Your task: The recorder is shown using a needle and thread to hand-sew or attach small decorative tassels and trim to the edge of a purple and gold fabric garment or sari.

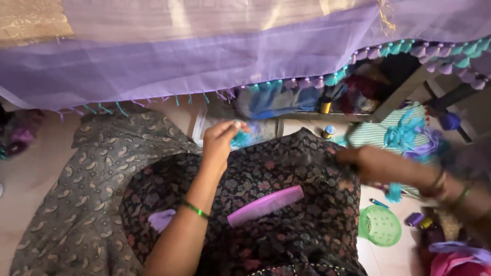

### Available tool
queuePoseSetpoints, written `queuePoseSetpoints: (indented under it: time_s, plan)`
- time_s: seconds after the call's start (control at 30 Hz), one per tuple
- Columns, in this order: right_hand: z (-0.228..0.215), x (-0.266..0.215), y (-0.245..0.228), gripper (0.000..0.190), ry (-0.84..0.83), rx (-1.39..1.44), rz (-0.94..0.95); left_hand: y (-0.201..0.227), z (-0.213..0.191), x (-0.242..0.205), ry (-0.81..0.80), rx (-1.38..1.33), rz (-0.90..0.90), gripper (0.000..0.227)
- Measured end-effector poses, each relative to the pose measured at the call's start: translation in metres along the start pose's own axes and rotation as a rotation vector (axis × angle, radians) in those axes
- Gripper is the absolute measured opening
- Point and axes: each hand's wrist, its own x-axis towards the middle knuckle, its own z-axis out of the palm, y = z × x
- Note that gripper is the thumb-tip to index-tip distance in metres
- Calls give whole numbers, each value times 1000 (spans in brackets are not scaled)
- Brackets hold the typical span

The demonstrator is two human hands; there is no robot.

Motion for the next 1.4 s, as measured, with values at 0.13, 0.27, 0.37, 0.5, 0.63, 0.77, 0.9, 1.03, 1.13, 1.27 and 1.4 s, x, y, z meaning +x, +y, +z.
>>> queuePoseSetpoints:
  time_s: [0.13, 0.27, 0.37, 0.5, 0.63, 0.77, 0.9, 1.03, 1.13, 1.27, 1.4]
  plan:
    - [63, -13, -17, 33, -252, 76, 62, 17, 11, -21, -95, -12, -34, 21]
    - [78, 3, -44, 46, -268, 278, -59, 47, 37, -41, -272, -89, -80, 23]
    - [73, 36, -72, 65, -45, 489, 55, 67, 53, -53, -374, -175, -116, 24]
    - [111, 83, -71, 46, 86, 1313, -8, 86, 54, -51, -419, -283, -161, 26]
    - [133, 102, -63, 42, 43, 1427, -186, 86, 35, -41, -310, -338, -193, 24]
    - [104, 110, -92, 45, -4, 1655, -142, 77, 30, -35, -183, -553, -224, 21]
    - [95, 131, -112, 43, 11, 1973, 32, 69, 43, -37, -190, -651, -322, 19]
    - [67, 136, -122, 46, 223, 2100, 170, 62, 44, -39, -251, -681, -303, 19]
    - [104, 162, -63, 44, 300, 2143, -329, 55, 37, -34, -254, -646, -262, 21]
    - [79, 176, -33, 24, 874, 1496, 32, 28, 11, -14, -97, 2, -6, 34]
    - [61, 167, -14, 26, 1191, 128, 166, -35, -18, -19, 129, 1032, 409, 48]
